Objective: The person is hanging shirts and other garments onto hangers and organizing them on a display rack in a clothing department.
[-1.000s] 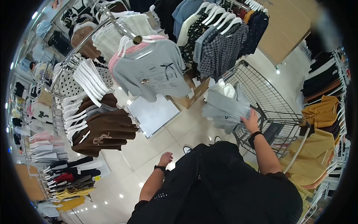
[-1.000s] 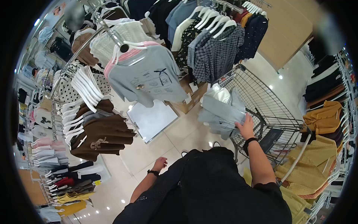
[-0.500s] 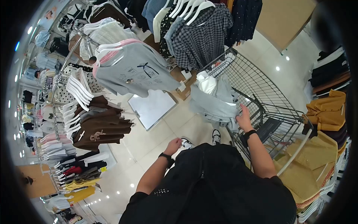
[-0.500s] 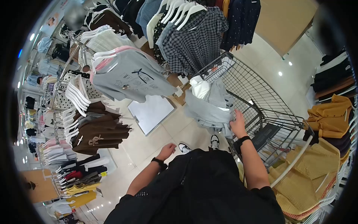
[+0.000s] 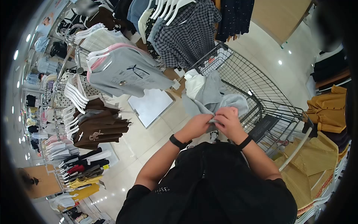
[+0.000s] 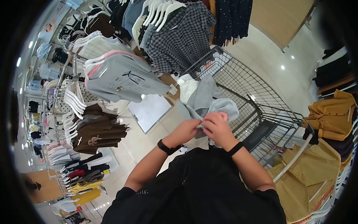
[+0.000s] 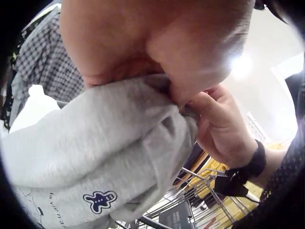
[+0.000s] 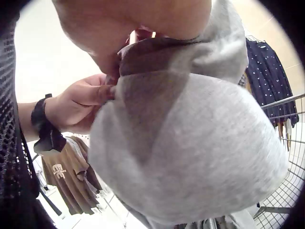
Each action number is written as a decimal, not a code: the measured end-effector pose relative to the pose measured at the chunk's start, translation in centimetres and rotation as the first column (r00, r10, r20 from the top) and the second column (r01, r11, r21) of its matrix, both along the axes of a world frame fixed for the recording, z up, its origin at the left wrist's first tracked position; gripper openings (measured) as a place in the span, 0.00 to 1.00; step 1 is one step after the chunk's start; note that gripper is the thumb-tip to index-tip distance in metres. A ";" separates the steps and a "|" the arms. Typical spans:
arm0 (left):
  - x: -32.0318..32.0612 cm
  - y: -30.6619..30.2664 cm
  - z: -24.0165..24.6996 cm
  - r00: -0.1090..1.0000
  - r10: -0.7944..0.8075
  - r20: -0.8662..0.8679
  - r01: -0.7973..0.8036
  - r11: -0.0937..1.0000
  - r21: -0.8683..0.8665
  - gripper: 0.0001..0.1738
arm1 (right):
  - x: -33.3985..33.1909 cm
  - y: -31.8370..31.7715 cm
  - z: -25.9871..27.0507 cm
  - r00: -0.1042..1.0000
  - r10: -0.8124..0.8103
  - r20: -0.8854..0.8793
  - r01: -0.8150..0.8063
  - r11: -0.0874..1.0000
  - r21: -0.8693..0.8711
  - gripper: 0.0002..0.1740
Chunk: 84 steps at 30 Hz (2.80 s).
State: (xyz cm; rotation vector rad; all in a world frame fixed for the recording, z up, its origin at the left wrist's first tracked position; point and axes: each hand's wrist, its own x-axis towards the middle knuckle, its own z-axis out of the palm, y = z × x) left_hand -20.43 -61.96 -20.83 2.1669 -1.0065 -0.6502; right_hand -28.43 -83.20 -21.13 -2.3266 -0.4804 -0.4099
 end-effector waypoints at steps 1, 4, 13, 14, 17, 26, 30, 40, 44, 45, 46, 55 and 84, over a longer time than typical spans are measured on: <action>0.4 0.5 0.4 0.980 -0.002 -0.199 0.036 0.986 0.166 0.25 | 0.1 0.0 0.4 1.000 -0.001 0.003 0.001 1.000 -0.003 0.24; -1.0 5.3 -0.2 0.775 0.187 -0.604 -0.429 0.857 -0.286 0.23 | 0.3 -0.1 -0.1 0.934 -0.290 -0.211 0.330 0.926 0.186 0.43; -4.1 17.9 2.9 0.530 -0.112 -0.841 -0.788 0.301 -0.537 0.28 | 3.9 8.8 0.4 0.552 0.709 -0.439 0.120 0.453 0.883 0.44; -4.5 18.8 2.6 0.538 -0.100 -0.837 -0.788 0.292 -0.542 0.30 | 4.4 10.9 1.3 0.486 0.782 -0.390 0.147 0.367 0.919 0.42; -5.2 21.9 2.4 0.534 -0.074 -0.843 -0.798 0.284 -0.531 0.28 | 5.6 16.6 6.6 0.442 0.805 -0.396 0.184 0.350 0.918 0.31; -7.4 32.2 2.2 0.667 0.293 -0.685 -0.697 0.571 -0.434 0.32 | 6.3 28.2 14.1 0.726 0.658 -0.198 -0.586 0.743 0.323 0.14; -7.5 34.5 4.9 0.720 0.381 -0.580 -0.688 0.503 -0.523 0.48 | 4.0 33.4 15.6 0.610 0.789 -0.075 -0.790 0.613 0.023 0.14; -6.6 38.2 4.3 0.870 0.118 -0.479 -0.315 0.880 -0.356 0.29 | 4.0 33.7 17.6 0.648 0.762 0.020 -0.735 0.631 -0.249 0.11; -6.6 38.1 4.1 0.846 0.207 -0.492 -0.353 0.908 -0.225 0.21 | 5.1 30.1 20.2 0.766 0.620 0.171 -0.576 0.780 -0.246 0.11; -6.7 38.1 3.8 0.847 0.203 -0.491 -0.348 0.910 -0.224 0.21 | 5.3 28.9 20.5 0.818 0.518 0.249 -0.473 0.853 -0.220 0.12; -7.0 37.9 3.3 0.788 0.241 -0.567 -0.443 0.862 -0.249 0.20 | 5.4 27.6 20.6 0.855 0.406 0.322 -0.364 0.913 -0.184 0.13; -9.6 31.5 4.5 0.330 -0.041 -0.943 -0.698 0.662 -0.273 0.24 | 4.4 16.8 18.9 0.932 0.113 0.344 -0.171 0.975 0.144 0.19; -9.7 16.3 14.7 0.517 0.766 0.382 -0.802 0.590 -0.096 0.11 | 4.4 13.3 9.3 0.963 0.246 -0.113 -0.230 0.963 0.139 0.26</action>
